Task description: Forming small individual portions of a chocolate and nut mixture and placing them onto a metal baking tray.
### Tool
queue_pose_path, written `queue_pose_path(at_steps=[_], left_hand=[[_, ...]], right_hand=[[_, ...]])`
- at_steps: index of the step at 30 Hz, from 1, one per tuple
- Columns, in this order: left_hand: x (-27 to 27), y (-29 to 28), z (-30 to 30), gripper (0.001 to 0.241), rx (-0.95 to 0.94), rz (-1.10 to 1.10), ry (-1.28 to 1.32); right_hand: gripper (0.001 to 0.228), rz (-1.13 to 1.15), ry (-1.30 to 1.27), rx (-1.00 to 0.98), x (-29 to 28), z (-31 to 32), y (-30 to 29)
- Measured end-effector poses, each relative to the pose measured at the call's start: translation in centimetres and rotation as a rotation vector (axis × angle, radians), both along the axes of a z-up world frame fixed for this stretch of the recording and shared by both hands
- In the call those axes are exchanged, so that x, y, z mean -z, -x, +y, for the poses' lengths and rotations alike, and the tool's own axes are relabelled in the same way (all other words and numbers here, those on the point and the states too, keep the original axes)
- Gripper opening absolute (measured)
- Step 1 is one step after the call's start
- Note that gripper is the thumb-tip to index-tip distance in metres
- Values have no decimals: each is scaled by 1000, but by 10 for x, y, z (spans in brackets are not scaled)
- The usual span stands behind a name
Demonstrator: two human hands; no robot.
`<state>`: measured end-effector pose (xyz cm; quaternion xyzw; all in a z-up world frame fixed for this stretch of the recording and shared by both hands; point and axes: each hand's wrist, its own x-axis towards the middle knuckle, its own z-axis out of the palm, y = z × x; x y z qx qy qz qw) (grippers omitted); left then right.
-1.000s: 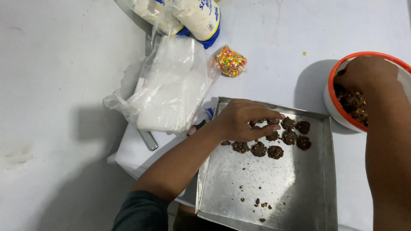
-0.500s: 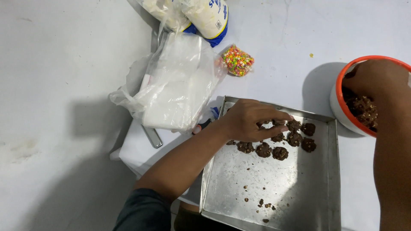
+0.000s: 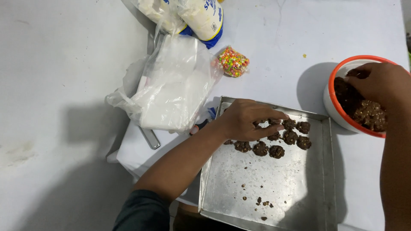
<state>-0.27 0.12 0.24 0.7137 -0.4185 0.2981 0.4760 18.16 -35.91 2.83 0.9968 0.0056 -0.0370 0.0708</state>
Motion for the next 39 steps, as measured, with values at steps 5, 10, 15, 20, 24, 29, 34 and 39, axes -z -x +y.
queue_pose_path(at_steps=[5,10,15,20,24,29,34,39], left_hand=[[-1,1,-1,17,19,17,4],[1,0,-1,15,-4,-5,-1],[0,1,0,16,5,-7,10],[-5,2,-1,13,23,-40,48],[-2,1,-1,13,26,-41,44],[-3,0,1,13,20,-27,15],[-2,1,1,14,27,-12,15],[-2,0,1,14,14,-23,11]], right_hand=[[51,-94,-174,-58,-2,-14,8],[30,-117,-245,-30,18,-33,2],[37,-82,-211,-19,32,-61,0],[32,-121,-278,-132,37,-73,9],[41,-175,-116,-221,37,-71,13],[58,-102,125,-192,24,-54,22],[51,-150,-32,-185,28,-60,26],[40,-69,-522,-65,35,-68,23]])
